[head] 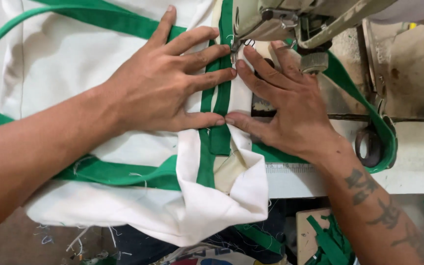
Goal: Sewing green fabric strips onto a white canvas bag using an industrial sewing machine
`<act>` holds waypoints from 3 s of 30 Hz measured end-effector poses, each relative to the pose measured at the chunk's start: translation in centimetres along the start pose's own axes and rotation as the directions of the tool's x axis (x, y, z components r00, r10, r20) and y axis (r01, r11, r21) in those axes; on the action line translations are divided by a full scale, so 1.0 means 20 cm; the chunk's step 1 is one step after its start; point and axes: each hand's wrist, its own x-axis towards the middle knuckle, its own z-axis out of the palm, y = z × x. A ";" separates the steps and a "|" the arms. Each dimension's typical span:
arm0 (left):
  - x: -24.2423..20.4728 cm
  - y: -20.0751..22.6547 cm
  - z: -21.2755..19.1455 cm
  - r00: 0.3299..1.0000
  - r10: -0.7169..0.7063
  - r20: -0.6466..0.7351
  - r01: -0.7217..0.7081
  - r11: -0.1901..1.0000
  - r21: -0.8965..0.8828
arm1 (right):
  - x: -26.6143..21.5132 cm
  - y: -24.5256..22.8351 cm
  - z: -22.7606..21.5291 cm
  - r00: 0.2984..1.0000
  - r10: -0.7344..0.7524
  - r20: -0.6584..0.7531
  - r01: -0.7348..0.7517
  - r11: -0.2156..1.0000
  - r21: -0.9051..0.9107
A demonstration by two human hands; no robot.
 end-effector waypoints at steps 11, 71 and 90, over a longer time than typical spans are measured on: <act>0.03 0.69 -0.43 0.956 0.058 0.286 0.050 0.933 -0.357 | 0.07 -0.03 -0.05 0.940 0.272 0.205 -0.293 0.953 0.080; -0.11 0.51 -0.19 0.995 0.059 0.075 -0.051 0.993 -0.104 | -0.42 -0.87 -0.26 0.941 0.296 0.164 -0.275 0.951 -0.138; -0.11 0.59 -0.18 0.996 0.008 0.086 -0.006 1.000 -0.021 | -0.47 -0.55 -0.35 0.939 0.338 -0.059 -0.339 0.941 -0.003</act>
